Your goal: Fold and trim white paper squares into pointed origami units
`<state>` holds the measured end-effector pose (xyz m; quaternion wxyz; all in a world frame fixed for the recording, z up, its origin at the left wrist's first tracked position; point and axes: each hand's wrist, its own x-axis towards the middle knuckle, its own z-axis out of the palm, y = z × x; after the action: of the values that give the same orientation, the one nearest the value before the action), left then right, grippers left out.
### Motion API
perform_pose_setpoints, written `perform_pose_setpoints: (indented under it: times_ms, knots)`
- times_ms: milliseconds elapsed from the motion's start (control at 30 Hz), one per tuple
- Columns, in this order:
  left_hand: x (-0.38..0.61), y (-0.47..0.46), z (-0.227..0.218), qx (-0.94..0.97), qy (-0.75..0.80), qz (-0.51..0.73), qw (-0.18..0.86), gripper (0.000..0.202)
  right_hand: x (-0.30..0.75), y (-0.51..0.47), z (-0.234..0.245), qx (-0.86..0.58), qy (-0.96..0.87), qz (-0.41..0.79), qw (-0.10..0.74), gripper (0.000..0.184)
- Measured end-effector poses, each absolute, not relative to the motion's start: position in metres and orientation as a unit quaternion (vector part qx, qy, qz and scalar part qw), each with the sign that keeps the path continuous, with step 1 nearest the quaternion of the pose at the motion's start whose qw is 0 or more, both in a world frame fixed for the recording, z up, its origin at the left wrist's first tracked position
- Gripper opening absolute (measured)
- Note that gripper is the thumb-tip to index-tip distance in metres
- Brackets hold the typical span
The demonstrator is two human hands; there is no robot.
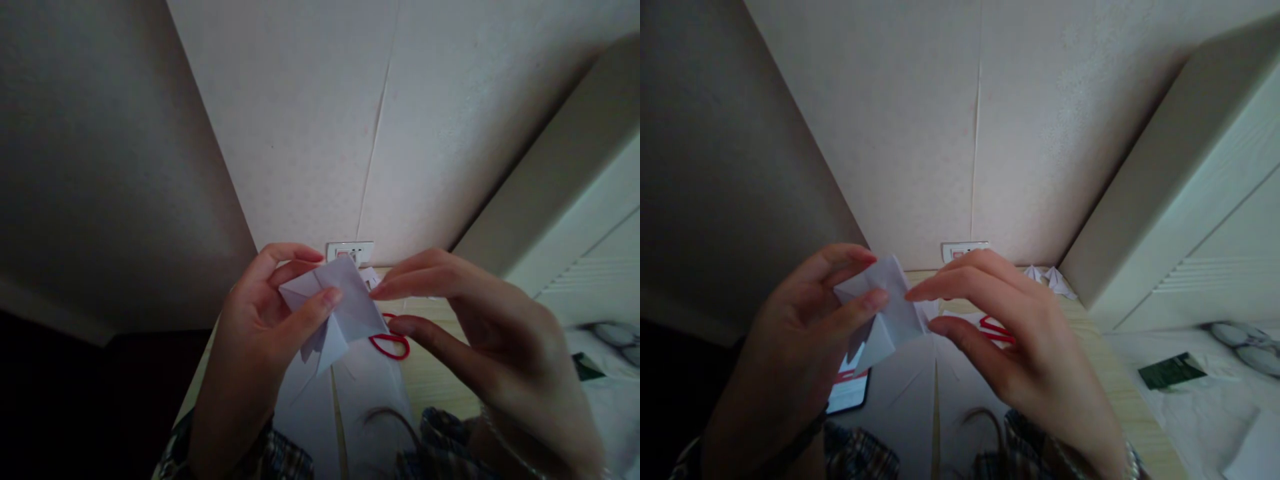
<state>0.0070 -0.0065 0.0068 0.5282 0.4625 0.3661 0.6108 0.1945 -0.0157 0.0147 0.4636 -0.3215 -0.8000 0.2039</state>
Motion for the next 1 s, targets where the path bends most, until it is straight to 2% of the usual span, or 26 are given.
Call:
perform_pose_setpoints:
  times_ms: [100,233,467,667,1000]
  knots:
    - [0.006,-0.009,0.009,0.451,0.391,0.607,0.524,0.032,0.196,-0.017,0.014,-0.324,-0.802,0.195,0.463,0.017]
    - [0.008,-0.012,0.01,0.457,0.396,0.598,0.525,0.026,0.196,-0.018,0.014,-0.328,-0.819,0.165,0.44,0.016]
    - [0.012,-0.015,0.011,0.491,0.387,0.6,0.499,0.029,0.19,-0.017,0.016,-0.345,-0.795,0.154,0.475,0.003]
    - [0.013,-0.018,0.011,0.569,0.41,0.596,0.392,0.017,0.185,-0.018,0.01,-0.334,-0.775,0.17,0.51,0.007]
    - [0.013,-0.02,0.014,0.583,0.432,0.58,0.37,0.02,0.181,-0.011,0.012,-0.334,-0.739,0.239,0.534,0.009]
